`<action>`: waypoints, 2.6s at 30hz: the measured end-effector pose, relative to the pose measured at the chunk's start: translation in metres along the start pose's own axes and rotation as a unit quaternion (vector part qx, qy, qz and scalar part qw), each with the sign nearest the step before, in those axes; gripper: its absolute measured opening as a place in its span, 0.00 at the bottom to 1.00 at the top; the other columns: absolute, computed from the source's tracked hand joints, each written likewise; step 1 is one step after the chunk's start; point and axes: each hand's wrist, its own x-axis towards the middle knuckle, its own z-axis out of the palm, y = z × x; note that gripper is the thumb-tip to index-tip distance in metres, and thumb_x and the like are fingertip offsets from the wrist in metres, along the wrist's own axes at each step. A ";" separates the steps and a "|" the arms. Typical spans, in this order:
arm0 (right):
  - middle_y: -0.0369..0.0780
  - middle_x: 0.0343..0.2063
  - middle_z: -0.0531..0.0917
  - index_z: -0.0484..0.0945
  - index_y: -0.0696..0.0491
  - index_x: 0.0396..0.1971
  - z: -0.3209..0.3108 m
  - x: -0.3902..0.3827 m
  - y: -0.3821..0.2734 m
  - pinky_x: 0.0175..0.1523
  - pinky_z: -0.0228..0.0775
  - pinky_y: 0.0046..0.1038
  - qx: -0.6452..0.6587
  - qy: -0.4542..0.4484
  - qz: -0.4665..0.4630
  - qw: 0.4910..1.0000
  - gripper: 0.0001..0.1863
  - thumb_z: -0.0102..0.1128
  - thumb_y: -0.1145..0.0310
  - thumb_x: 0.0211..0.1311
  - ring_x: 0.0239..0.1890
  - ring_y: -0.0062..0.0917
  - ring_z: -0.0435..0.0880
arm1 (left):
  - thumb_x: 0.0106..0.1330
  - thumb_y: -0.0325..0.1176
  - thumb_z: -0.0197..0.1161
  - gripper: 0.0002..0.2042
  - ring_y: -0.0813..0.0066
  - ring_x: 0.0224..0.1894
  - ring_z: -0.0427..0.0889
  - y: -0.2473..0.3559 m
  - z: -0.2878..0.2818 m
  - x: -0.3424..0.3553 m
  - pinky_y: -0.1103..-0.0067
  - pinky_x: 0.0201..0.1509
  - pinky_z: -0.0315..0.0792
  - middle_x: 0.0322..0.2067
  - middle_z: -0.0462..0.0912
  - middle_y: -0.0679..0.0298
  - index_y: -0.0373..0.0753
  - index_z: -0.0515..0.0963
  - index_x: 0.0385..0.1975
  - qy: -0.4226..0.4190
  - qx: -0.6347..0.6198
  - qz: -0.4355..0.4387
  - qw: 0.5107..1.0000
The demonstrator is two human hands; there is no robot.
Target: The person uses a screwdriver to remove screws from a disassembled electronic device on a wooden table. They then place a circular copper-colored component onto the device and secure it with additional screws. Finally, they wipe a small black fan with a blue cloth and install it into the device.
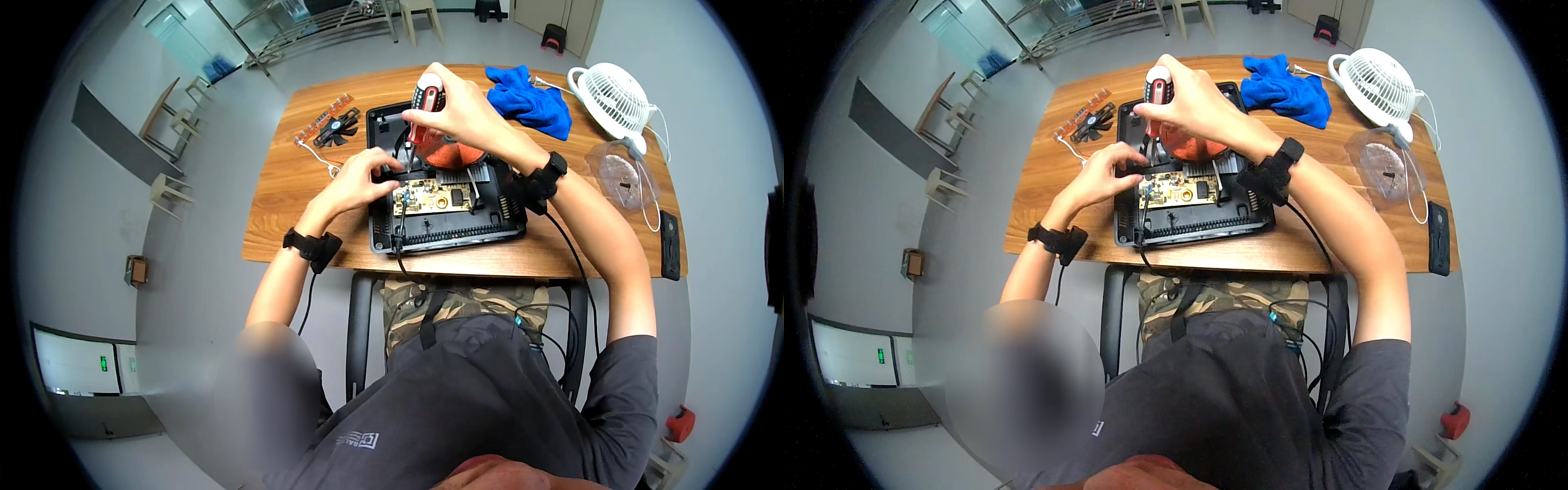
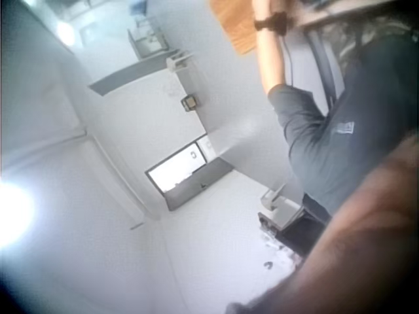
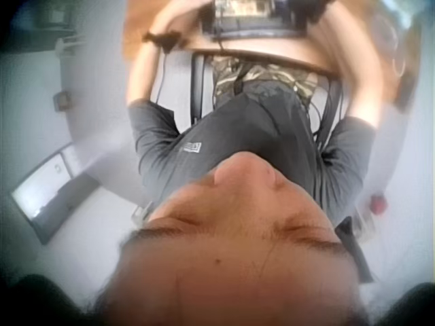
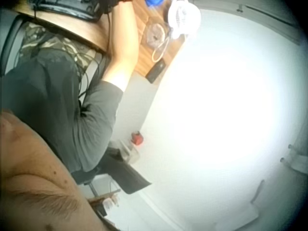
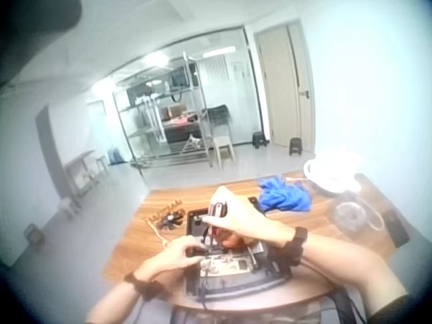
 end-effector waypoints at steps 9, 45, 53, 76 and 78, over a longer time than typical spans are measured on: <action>0.43 0.28 0.88 0.73 0.57 0.43 -0.008 -0.006 0.007 0.32 0.83 0.25 0.000 0.008 -0.009 1.000 0.26 0.77 0.54 0.61 0.30 0.25 0.92 | 0.50 0.36 0.81 0.34 0.58 0.62 0.76 -0.024 0.012 -0.008 0.63 0.68 0.67 0.57 0.80 0.59 0.40 0.78 0.60 -0.062 0.108 0.114 0.986; 0.49 0.31 0.82 0.73 0.59 0.47 0.044 0.005 -0.024 0.40 0.76 0.36 0.093 -0.204 -0.102 0.969 0.26 0.75 0.62 0.56 0.35 0.44 0.85 | 0.41 0.41 0.85 0.24 0.57 0.49 0.76 -0.032 0.037 -0.012 0.65 0.55 0.65 0.40 0.83 0.58 0.38 0.85 0.37 0.019 0.060 0.038 0.997; 0.48 0.30 0.82 0.73 0.58 0.44 0.047 0.004 -0.019 0.39 0.76 0.35 0.091 -0.208 -0.098 0.969 0.23 0.75 0.63 0.56 0.33 0.40 0.85 | 0.42 0.39 0.84 0.24 0.57 0.49 0.74 -0.021 0.032 -0.017 0.64 0.57 0.66 0.43 0.82 0.59 0.36 0.85 0.38 0.029 0.063 0.033 0.997; 0.45 0.31 0.84 0.73 0.55 0.46 0.054 0.003 -0.022 0.39 0.77 0.32 0.083 -0.262 -0.091 0.957 0.22 0.76 0.66 0.58 0.34 0.34 0.87 | 0.45 0.36 0.83 0.24 0.50 0.54 0.79 -0.035 0.041 -0.016 0.60 0.60 0.67 0.44 0.87 0.54 0.36 0.83 0.42 0.015 0.033 0.020 0.999; 0.46 0.31 0.84 0.73 0.55 0.46 0.055 0.002 -0.022 0.39 0.77 0.32 0.085 -0.263 -0.093 0.957 0.22 0.76 0.66 0.58 0.35 0.35 0.87 | 0.45 0.35 0.83 0.24 0.50 0.54 0.79 -0.035 0.041 -0.017 0.59 0.59 0.67 0.44 0.87 0.54 0.35 0.83 0.42 0.021 0.038 0.027 0.999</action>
